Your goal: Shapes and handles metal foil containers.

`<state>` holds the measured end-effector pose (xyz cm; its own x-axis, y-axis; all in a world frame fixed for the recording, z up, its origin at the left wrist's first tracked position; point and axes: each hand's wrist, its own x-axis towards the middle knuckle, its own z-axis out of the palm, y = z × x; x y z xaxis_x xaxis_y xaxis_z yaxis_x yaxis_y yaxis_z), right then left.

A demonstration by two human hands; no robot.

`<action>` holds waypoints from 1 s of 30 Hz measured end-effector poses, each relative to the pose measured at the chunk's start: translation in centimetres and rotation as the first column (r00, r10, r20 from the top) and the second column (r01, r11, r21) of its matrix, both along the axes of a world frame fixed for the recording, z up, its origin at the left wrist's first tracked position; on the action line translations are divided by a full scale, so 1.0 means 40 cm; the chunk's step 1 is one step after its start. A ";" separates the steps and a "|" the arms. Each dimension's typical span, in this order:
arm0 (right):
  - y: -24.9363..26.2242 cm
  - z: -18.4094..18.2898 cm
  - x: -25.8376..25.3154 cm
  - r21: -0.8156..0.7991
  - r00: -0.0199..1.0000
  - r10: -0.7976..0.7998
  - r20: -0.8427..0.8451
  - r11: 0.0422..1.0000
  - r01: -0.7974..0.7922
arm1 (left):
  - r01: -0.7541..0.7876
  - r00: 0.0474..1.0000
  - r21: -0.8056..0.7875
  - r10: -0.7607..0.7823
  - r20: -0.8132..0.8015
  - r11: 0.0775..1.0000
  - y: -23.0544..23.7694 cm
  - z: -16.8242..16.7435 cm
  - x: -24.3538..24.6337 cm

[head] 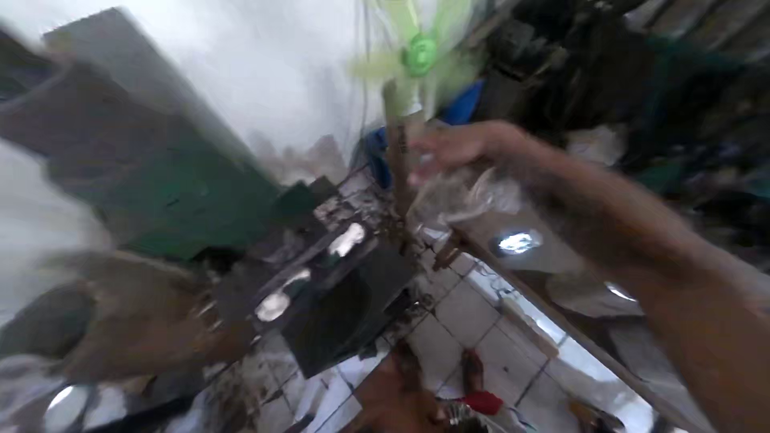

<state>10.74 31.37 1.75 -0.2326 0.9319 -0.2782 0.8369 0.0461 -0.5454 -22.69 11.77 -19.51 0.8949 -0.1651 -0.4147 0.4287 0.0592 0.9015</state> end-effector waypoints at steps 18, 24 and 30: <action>-1.241 -1.029 0.186 -0.483 0.693 -0.703 0.159 0.557 0.676 | 0.404 0.887 0.826 -0.389 -0.248 0.393 0.256 -0.092 1.137; -1.226 -1.006 0.175 -0.426 0.676 -0.719 0.160 0.568 0.704 | 0.433 0.863 0.829 -0.427 -0.269 0.354 0.276 -0.146 1.148; -1.201 -0.533 0.121 -0.138 0.285 -0.893 -0.349 0.350 0.927 | 0.383 0.889 0.795 -0.423 -0.178 0.470 0.263 -0.095 1.135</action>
